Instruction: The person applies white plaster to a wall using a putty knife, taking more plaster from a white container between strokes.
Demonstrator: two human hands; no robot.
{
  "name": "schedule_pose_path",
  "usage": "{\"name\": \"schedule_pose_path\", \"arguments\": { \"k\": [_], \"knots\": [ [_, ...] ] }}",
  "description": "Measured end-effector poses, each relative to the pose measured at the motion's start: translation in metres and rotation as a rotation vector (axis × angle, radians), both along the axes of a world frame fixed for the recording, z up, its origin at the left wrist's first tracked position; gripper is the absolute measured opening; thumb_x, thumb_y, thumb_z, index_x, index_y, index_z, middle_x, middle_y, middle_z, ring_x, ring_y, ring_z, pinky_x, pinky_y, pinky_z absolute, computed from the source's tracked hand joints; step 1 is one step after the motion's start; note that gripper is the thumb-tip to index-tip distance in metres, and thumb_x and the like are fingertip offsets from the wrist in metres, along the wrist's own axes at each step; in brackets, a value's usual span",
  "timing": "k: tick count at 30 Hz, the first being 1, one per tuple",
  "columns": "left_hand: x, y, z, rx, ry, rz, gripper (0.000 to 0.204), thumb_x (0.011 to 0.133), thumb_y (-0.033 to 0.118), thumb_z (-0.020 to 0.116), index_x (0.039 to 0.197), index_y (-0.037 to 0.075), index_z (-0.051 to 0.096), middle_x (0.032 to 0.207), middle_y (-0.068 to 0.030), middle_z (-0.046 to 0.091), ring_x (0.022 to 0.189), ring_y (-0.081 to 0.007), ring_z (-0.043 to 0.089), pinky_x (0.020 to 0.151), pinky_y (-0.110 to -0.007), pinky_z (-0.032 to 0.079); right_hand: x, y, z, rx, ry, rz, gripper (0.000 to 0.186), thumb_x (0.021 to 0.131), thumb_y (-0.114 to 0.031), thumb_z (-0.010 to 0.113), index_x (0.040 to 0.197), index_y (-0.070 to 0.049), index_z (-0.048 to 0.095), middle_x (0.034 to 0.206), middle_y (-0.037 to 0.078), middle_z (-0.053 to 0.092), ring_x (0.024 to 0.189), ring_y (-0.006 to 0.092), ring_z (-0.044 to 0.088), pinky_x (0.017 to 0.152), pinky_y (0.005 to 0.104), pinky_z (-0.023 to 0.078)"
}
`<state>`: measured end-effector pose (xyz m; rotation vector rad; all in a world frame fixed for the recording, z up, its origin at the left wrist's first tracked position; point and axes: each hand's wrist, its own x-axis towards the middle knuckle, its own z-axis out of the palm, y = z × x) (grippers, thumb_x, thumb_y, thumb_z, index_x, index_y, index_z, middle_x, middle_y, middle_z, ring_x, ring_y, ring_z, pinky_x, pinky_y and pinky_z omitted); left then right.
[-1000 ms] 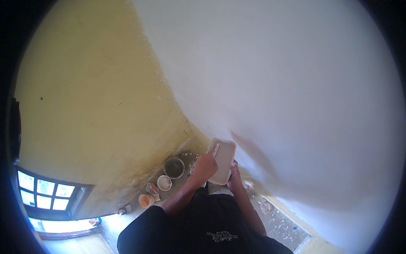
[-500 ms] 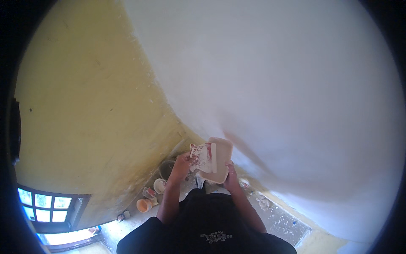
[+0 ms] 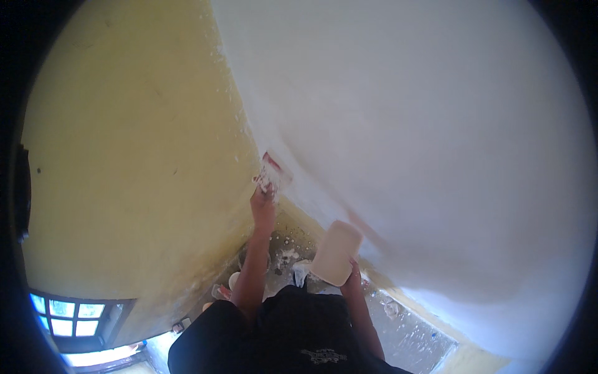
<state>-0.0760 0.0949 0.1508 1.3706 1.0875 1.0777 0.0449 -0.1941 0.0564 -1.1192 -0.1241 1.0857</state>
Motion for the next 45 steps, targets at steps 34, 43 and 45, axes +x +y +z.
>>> {"name": "schedule_pose_path", "arguments": {
  "k": [34, 43, 45],
  "knots": [
    [0.109, -0.086, 0.092, 0.285, 0.077, 0.321, 0.017, 0.09, 0.006, 0.052, 0.097, -0.005, 0.062, 0.062, -0.0191, 0.058, 0.055, -0.0194, 0.053, 0.054, -0.036, 0.041, 0.053, -0.109, -0.003, -0.071, 0.205, 0.114, 0.056, 0.091, -0.04, 0.048, 0.133, -0.003, 0.041, 0.123, 0.014, 0.056, 0.112, 0.0286, 0.057, 0.096, 0.0421, 0.047],
    [0.124, -0.204, 0.101, 0.352, 0.07, 0.068, 0.03, 0.092, 0.003, 0.052, 0.121, 0.0, 0.059, 0.079, -0.0202, 0.065, 0.061, -0.0152, 0.059, 0.057, -0.033, 0.047, 0.072, -0.12, 0.018, -0.07, 0.189, 0.21, 0.056, 0.094, -0.038, 0.046, 0.136, -0.003, 0.036, 0.126, 0.015, 0.053, 0.115, 0.0286, 0.055, 0.097, 0.0423, 0.046],
    [0.112, -0.204, 0.089, 0.291, 0.082, 0.037, 0.027, 0.092, 0.005, 0.053, 0.117, 0.001, 0.061, 0.078, -0.0182, 0.065, 0.063, -0.0129, 0.058, 0.058, -0.031, 0.047, 0.073, -0.118, 0.017, -0.027, 0.194, 0.231, 0.055, 0.094, -0.037, 0.046, 0.136, -0.003, 0.036, 0.126, 0.015, 0.053, 0.115, 0.0286, 0.055, 0.096, 0.0428, 0.047]
  ]
}}
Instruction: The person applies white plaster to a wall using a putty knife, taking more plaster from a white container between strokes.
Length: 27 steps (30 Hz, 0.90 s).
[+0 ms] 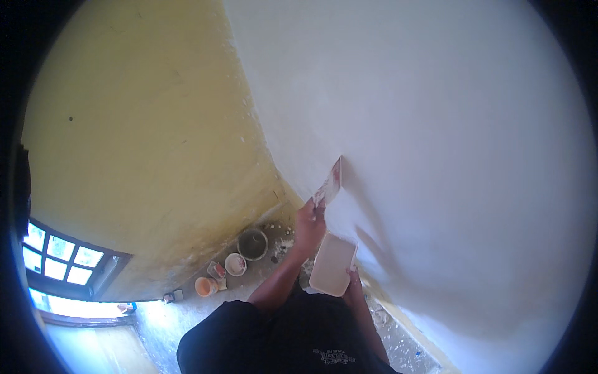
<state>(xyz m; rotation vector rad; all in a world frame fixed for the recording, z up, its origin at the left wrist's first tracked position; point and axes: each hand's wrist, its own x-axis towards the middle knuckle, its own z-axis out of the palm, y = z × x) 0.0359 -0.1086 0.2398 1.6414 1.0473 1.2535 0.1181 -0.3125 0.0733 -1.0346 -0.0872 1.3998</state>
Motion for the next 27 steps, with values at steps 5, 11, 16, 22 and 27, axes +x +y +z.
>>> {"name": "schedule_pose_path", "arguments": {
  "k": [5, 11, 16, 22, 27],
  "knots": [
    [-0.033, 0.054, -0.005, -0.219, -0.513, -0.02, 0.016, 0.095, 0.009, 0.054, 0.101, -0.001, 0.065, 0.071, 0.0018, 0.06, 0.061, -0.0051, 0.044, 0.051, -0.026, 0.036, -0.006, 0.0, 0.002, 0.021, 0.025, -0.017, 0.057, 0.093, -0.037, 0.046, 0.137, -0.003, 0.034, 0.126, 0.016, 0.053, 0.114, 0.0291, 0.055, 0.095, 0.0432, 0.048],
    [-0.021, 0.111, 0.075, 0.078, -0.079, 0.216, 0.023, 0.091, 0.001, 0.053, 0.112, -0.004, 0.061, 0.093, -0.0136, 0.069, 0.065, -0.0098, 0.055, 0.055, -0.025, 0.043, -0.011, 0.0, 0.009, 0.033, 0.032, -0.075, 0.057, 0.092, -0.036, 0.047, 0.137, -0.003, 0.034, 0.126, 0.015, 0.053, 0.114, 0.0293, 0.056, 0.095, 0.043, 0.048],
    [0.055, 0.073, 0.069, 0.582, 0.095, 0.175, 0.056, 0.082, -0.006, 0.052, 0.137, 0.003, 0.043, 0.129, -0.0272, 0.051, 0.081, -0.0345, 0.066, 0.065, -0.036, 0.054, -0.025, 0.002, 0.013, 0.055, 0.031, -0.092, 0.057, 0.092, -0.035, 0.047, 0.137, -0.003, 0.035, 0.126, 0.015, 0.053, 0.114, 0.0294, 0.056, 0.096, 0.0428, 0.048],
    [-0.005, 0.01, 0.022, 0.373, -0.008, -0.165, 0.059, 0.075, -0.014, 0.048, 0.132, -0.001, 0.05, 0.125, -0.0244, 0.056, 0.108, -0.0319, 0.062, 0.076, -0.033, 0.055, -0.025, 0.008, 0.019, 0.06, 0.003, -0.103, 0.058, 0.09, -0.035, 0.049, 0.136, -0.003, 0.036, 0.125, 0.015, 0.054, 0.112, 0.0291, 0.057, 0.096, 0.0422, 0.047],
    [-0.022, 0.125, -0.06, -0.034, 0.074, 0.438, 0.016, 0.086, 0.007, 0.053, 0.077, -0.006, 0.058, 0.066, -0.0205, 0.06, 0.052, -0.032, 0.054, 0.054, -0.041, 0.043, -0.023, 0.005, 0.018, 0.011, -0.016, -0.118, 0.054, 0.09, -0.035, 0.049, 0.133, -0.003, 0.039, 0.12, 0.014, 0.055, 0.111, 0.0275, 0.057, 0.094, 0.0416, 0.048]
  ]
}}
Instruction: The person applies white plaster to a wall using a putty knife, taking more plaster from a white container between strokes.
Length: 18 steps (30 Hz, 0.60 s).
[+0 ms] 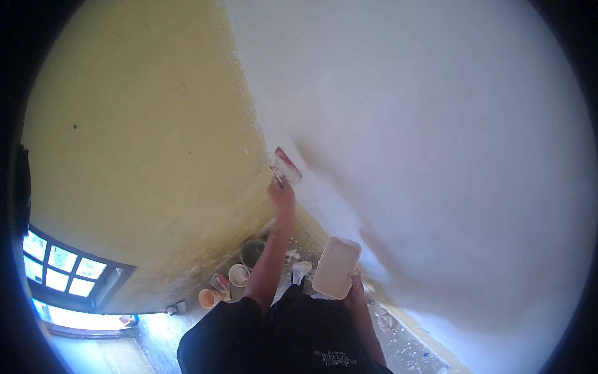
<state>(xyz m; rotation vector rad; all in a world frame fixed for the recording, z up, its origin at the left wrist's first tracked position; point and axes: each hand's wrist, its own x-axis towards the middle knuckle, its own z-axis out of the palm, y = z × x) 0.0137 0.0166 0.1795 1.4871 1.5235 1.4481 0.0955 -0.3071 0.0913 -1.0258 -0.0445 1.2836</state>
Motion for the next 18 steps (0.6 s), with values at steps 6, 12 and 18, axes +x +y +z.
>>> {"name": "schedule_pose_path", "arguments": {
  "k": [6, 12, 18],
  "knots": [
    [-0.014, 0.124, -0.077, -0.365, -0.458, 0.039, 0.016, 0.07, 0.006, 0.049, 0.067, -0.008, 0.057, 0.054, -0.0155, 0.053, 0.048, -0.0222, 0.052, 0.05, -0.04, 0.04, -0.014, -0.006, -0.013, 0.033, 0.034, 0.017, 0.053, 0.09, -0.033, 0.053, 0.132, -0.002, 0.04, 0.119, 0.014, 0.056, 0.109, 0.0274, 0.057, 0.093, 0.0415, 0.048],
    [0.003, 0.11, -0.008, -0.042, -0.177, -0.119, 0.02, 0.08, 0.006, 0.051, 0.068, -0.006, 0.061, 0.055, -0.0045, 0.054, 0.048, -0.0104, 0.049, 0.043, -0.031, 0.037, -0.011, -0.021, -0.027, -0.077, 0.039, -0.084, 0.053, 0.089, -0.032, 0.053, 0.131, -0.002, 0.041, 0.117, 0.014, 0.056, 0.108, 0.0273, 0.057, 0.093, 0.0407, 0.047],
    [0.023, 0.008, 0.166, 0.191, -0.267, -0.182, 0.014, 0.079, 0.001, 0.049, 0.075, -0.006, 0.06, 0.058, -0.0208, 0.056, 0.046, -0.0307, 0.046, 0.052, -0.04, 0.04, -0.007, -0.028, -0.016, -0.077, 0.0, -0.079, 0.052, 0.089, -0.035, 0.052, 0.128, -0.002, 0.043, 0.114, 0.013, 0.057, 0.105, 0.0263, 0.058, 0.091, 0.0395, 0.048]
  ]
}}
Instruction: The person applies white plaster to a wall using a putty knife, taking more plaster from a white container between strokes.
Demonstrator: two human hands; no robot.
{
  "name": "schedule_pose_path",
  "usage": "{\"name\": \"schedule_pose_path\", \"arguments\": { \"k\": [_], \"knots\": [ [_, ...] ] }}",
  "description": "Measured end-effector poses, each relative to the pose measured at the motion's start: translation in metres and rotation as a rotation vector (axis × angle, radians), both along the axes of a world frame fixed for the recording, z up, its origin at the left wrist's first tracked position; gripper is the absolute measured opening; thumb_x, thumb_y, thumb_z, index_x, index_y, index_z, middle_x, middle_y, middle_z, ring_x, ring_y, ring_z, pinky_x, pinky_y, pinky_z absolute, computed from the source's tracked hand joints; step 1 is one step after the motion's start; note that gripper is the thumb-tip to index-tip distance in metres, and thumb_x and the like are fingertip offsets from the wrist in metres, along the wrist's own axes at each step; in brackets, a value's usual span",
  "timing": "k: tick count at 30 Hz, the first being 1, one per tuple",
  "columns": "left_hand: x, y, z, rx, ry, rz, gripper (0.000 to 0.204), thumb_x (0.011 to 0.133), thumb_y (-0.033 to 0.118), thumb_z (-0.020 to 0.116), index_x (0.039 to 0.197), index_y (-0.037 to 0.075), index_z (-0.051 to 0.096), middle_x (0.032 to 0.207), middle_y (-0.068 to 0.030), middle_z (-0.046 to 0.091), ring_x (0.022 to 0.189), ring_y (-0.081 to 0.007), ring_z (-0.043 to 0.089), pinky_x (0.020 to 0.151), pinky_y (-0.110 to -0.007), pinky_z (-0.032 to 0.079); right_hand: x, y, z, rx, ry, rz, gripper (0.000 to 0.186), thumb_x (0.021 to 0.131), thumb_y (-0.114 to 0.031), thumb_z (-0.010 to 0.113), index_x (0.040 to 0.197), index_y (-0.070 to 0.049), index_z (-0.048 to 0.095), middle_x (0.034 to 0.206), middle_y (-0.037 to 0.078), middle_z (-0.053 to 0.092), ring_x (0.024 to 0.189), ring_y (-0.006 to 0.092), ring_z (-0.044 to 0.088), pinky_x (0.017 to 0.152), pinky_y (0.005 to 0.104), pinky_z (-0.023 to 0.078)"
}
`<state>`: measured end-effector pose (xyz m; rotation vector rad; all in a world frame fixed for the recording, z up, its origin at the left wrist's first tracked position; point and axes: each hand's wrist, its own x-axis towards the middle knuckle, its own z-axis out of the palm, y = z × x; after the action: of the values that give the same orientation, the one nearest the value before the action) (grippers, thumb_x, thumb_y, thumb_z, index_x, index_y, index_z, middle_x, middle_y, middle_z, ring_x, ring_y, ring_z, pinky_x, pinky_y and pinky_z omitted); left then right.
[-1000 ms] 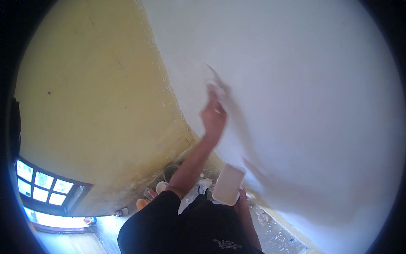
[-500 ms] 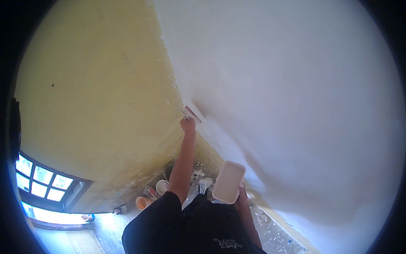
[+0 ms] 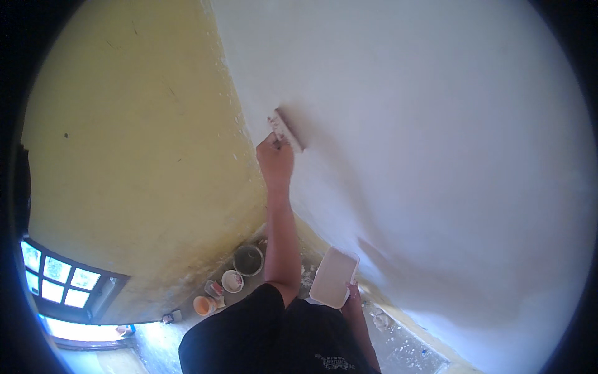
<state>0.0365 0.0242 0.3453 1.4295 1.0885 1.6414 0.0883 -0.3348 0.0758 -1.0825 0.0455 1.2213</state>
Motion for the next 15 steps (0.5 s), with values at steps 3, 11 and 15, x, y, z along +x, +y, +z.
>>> {"name": "schedule_pose_path", "arguments": {
  "k": [3, 11, 15],
  "knots": [
    [0.015, -0.054, 0.051, 0.06, 0.112, -0.075, 0.019, 0.079, -0.002, 0.049, 0.092, -0.004, 0.063, 0.058, -0.0215, 0.055, 0.05, -0.0368, 0.053, 0.052, -0.041, 0.043, 0.007, -0.001, -0.007, 0.036, -0.016, -0.011, 0.05, 0.089, -0.034, 0.052, 0.127, -0.003, 0.044, 0.113, 0.012, 0.057, 0.104, 0.026, 0.058, 0.091, 0.0392, 0.048],
    [0.029, -0.165, 0.056, 0.308, 0.159, -0.267, 0.038, 0.082, -0.005, 0.056, 0.119, 0.001, 0.06, 0.083, -0.0212, 0.066, 0.065, -0.0295, 0.068, 0.057, -0.034, 0.051, 0.005, 0.019, 0.004, 0.069, 0.021, 0.032, 0.049, 0.089, -0.032, 0.05, 0.129, -0.005, 0.042, 0.115, 0.013, 0.056, 0.106, 0.0262, 0.057, 0.092, 0.0396, 0.047],
    [0.004, -0.158, 0.025, 0.25, 0.009, -0.577, 0.035, 0.084, -0.008, 0.053, 0.118, -0.001, 0.059, 0.093, -0.021, 0.068, 0.073, -0.021, 0.067, 0.06, -0.03, 0.051, 0.01, 0.022, -0.008, 0.079, 0.027, 0.052, 0.047, 0.092, -0.033, 0.046, 0.128, -0.004, 0.045, 0.116, 0.013, 0.059, 0.105, 0.0265, 0.059, 0.091, 0.039, 0.048]
  ]
}}
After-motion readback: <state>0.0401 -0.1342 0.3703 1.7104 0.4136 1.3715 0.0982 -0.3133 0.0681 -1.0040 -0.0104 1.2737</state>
